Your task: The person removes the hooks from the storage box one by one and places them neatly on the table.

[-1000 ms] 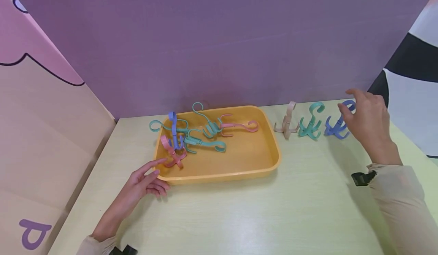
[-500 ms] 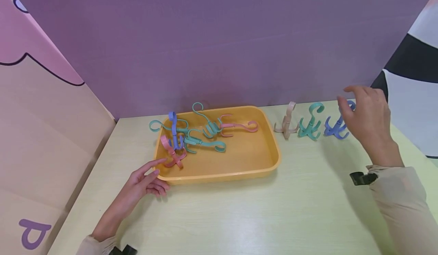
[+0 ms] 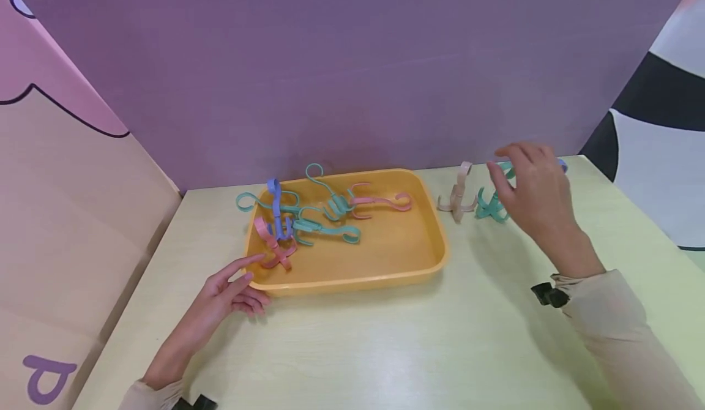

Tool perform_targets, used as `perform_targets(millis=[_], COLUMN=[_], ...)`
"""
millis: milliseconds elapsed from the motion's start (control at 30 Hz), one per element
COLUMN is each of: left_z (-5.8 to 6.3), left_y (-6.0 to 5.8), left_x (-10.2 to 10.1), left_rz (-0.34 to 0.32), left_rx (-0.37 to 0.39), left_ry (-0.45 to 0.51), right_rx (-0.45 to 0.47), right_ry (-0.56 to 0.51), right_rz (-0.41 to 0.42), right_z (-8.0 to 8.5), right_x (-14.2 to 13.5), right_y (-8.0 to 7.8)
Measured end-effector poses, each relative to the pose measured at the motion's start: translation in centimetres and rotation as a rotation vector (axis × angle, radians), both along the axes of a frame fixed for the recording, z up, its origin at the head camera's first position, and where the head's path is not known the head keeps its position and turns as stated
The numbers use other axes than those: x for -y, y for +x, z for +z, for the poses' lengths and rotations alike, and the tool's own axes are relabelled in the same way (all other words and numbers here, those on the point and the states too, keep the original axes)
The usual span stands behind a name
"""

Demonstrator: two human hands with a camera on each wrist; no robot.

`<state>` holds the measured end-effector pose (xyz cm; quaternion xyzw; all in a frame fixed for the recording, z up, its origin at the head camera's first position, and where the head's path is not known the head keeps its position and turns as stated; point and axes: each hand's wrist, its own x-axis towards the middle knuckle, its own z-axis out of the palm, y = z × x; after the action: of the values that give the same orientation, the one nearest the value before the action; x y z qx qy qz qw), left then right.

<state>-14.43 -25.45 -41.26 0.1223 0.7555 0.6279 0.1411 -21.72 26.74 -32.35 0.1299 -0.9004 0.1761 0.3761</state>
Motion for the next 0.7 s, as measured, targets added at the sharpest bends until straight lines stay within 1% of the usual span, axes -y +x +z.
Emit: perform_targets(millis=[100,233,367,567,700], left_z=[0.1,0.0,-0.3,-0.2,-0.1], left_y=[0.1,0.0,-0.1,-0.1,-0.2], left_x=[0.2,0.1,0.0,0.0,0.2], left_rz=[-0.003,-0.009,-0.012,-0.006,-0.001], left_rx=[0.000,0.007,0.011,0.016,0.016], left_ry=[0.009,0.025,0.031,0.034,0.033], right_rx=[-0.023,-0.061,-0.059,-0.070,-0.049], right_ry=[0.030,0.066,0.088,0.118,0.144], right_rz=[0.074,0.153,0.210,0.281,0.291], right_z=[-0.5,-1.5,-2.0,-2.1,-1.8], right_x=[2.3,4.3,6.4,9.9,11.9], right_y=[0.0,-0.2,-0.4,-0.9,-1.0])
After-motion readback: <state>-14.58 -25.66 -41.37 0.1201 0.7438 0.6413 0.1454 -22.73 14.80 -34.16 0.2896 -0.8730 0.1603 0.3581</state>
